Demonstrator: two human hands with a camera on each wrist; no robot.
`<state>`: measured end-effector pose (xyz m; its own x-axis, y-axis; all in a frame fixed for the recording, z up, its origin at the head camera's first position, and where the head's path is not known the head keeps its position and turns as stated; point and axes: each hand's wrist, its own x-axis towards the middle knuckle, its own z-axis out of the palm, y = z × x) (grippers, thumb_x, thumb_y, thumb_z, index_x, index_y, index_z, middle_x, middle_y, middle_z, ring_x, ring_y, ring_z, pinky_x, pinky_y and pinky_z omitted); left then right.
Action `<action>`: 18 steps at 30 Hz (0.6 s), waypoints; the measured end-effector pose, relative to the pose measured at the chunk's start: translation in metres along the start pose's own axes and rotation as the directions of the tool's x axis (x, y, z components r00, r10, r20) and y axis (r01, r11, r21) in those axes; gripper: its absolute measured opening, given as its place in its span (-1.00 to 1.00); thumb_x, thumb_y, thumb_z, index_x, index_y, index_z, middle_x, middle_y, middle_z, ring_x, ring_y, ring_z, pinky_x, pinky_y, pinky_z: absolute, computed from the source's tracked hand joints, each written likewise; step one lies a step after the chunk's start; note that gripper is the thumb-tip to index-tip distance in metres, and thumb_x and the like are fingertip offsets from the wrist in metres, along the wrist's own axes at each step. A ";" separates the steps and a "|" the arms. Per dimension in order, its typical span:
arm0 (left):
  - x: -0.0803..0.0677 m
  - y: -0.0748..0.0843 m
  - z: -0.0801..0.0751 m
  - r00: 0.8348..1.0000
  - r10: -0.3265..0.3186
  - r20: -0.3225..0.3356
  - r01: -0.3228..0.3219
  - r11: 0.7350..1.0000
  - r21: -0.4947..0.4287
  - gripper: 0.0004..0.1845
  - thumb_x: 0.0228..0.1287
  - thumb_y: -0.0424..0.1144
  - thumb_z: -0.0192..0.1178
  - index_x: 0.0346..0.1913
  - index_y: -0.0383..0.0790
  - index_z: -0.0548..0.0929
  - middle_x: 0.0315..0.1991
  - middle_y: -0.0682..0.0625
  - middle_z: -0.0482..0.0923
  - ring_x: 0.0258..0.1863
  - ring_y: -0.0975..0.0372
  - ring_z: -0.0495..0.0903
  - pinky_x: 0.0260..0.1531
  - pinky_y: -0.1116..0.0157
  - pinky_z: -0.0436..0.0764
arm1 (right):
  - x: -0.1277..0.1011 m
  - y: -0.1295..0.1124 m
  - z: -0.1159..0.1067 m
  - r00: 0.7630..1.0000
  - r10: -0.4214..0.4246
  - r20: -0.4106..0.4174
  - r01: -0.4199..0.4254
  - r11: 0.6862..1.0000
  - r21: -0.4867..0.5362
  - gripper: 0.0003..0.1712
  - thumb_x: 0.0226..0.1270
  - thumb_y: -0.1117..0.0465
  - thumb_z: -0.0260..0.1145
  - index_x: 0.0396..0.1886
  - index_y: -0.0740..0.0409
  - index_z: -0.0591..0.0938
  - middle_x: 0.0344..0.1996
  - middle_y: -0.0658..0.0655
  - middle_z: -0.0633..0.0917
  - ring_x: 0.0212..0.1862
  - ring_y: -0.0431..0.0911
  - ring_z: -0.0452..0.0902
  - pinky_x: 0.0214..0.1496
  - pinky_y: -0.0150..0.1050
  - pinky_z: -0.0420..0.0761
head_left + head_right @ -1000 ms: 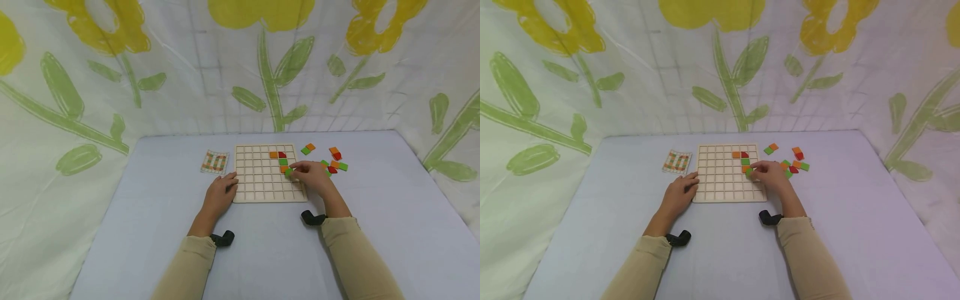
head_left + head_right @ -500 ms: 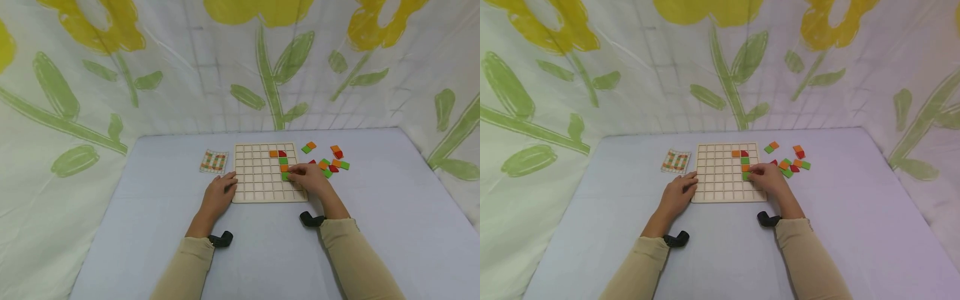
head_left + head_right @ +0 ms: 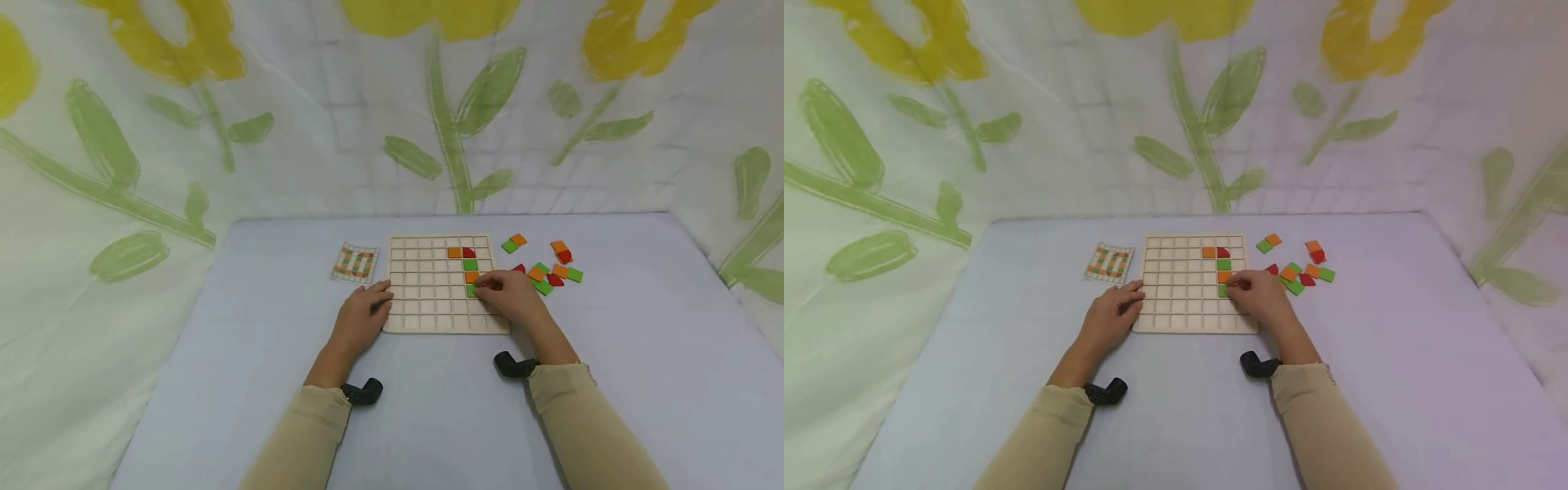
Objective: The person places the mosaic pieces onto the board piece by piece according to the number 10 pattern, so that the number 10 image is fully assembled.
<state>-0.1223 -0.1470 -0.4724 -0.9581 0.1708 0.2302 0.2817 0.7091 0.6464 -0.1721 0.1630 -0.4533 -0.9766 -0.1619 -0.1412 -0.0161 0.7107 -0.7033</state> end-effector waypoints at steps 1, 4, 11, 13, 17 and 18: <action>0.000 0.000 0.000 1.000 0.008 -0.002 -0.008 1.000 -0.002 -0.77 0.35 -0.29 0.24 0.01 -0.20 0.74 0.26 0.04 0.55 0.27 0.15 0.52 0.47 0.08 0.28 | -0.001 0.000 0.000 1.000 -0.003 -0.003 0.003 1.000 0.000 -0.76 0.31 0.04 0.36 -0.10 0.00 0.75 -0.27 0.07 0.68 -0.19 -0.03 0.49 -0.17 -0.24 0.50; 0.000 0.000 0.001 1.000 0.019 -0.016 -0.020 1.000 -0.001 -0.77 0.33 -0.30 0.25 0.00 -0.20 0.75 0.25 0.04 0.57 0.25 0.15 0.54 0.45 0.06 0.30 | -0.002 -0.001 -0.002 1.000 -0.023 -0.006 0.023 1.000 0.006 -0.77 0.31 0.04 0.36 -0.11 0.00 0.75 -0.28 0.07 0.68 -0.20 -0.03 0.50 -0.18 -0.24 0.51; -0.002 0.000 0.001 1.000 0.002 -0.026 -0.001 1.000 0.007 -0.80 0.33 -0.30 0.25 -0.03 -0.18 0.76 0.24 0.04 0.58 0.22 0.14 0.57 0.45 0.08 0.31 | -0.001 0.002 -0.011 0.999 0.039 -0.033 -0.037 0.997 0.061 -0.71 0.35 -0.02 0.32 -0.03 -0.03 0.71 -0.23 0.09 0.67 -0.15 -0.01 0.48 -0.16 -0.24 0.54; -0.001 0.001 0.001 1.000 -0.003 -0.021 0.003 1.000 0.007 -0.80 0.34 -0.30 0.25 -0.03 -0.18 0.76 0.24 0.05 0.57 0.23 0.14 0.57 0.45 0.08 0.31 | -0.002 0.005 -0.019 0.994 0.071 -0.080 -0.064 0.994 0.084 -0.70 0.38 -0.01 0.29 0.00 -0.03 0.69 -0.22 0.10 0.67 -0.15 -0.01 0.48 -0.18 -0.25 0.53; 0.001 0.003 0.002 1.000 -0.011 -0.010 0.011 1.000 0.008 -0.79 0.34 -0.29 0.24 -0.03 -0.19 0.76 0.25 0.05 0.57 0.24 0.13 0.56 0.46 0.08 0.30 | -0.004 0.015 -0.041 0.969 0.091 -0.231 -0.067 0.992 0.111 -0.67 0.40 -0.01 0.27 0.02 0.04 0.69 -0.23 0.12 0.66 -0.21 -0.01 0.46 -0.32 -0.31 0.52; 0.002 0.004 0.002 1.000 -0.008 -0.010 0.008 1.000 0.010 -0.79 0.33 -0.30 0.24 -0.03 -0.19 0.76 0.24 0.05 0.57 0.23 0.13 0.56 0.46 0.08 0.30 | -0.006 0.018 -0.046 0.961 0.092 -0.262 -0.064 0.991 0.113 -0.65 0.40 -0.01 0.27 0.03 0.06 0.68 -0.23 0.13 0.65 -0.22 -0.01 0.45 -0.36 -0.32 0.51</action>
<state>-0.1233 -0.1423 -0.4710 -0.9597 0.1583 0.2322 0.2734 0.7170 0.6412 -0.1769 0.2088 -0.4329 -0.9958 0.0894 -0.0182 0.0712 0.6376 -0.7671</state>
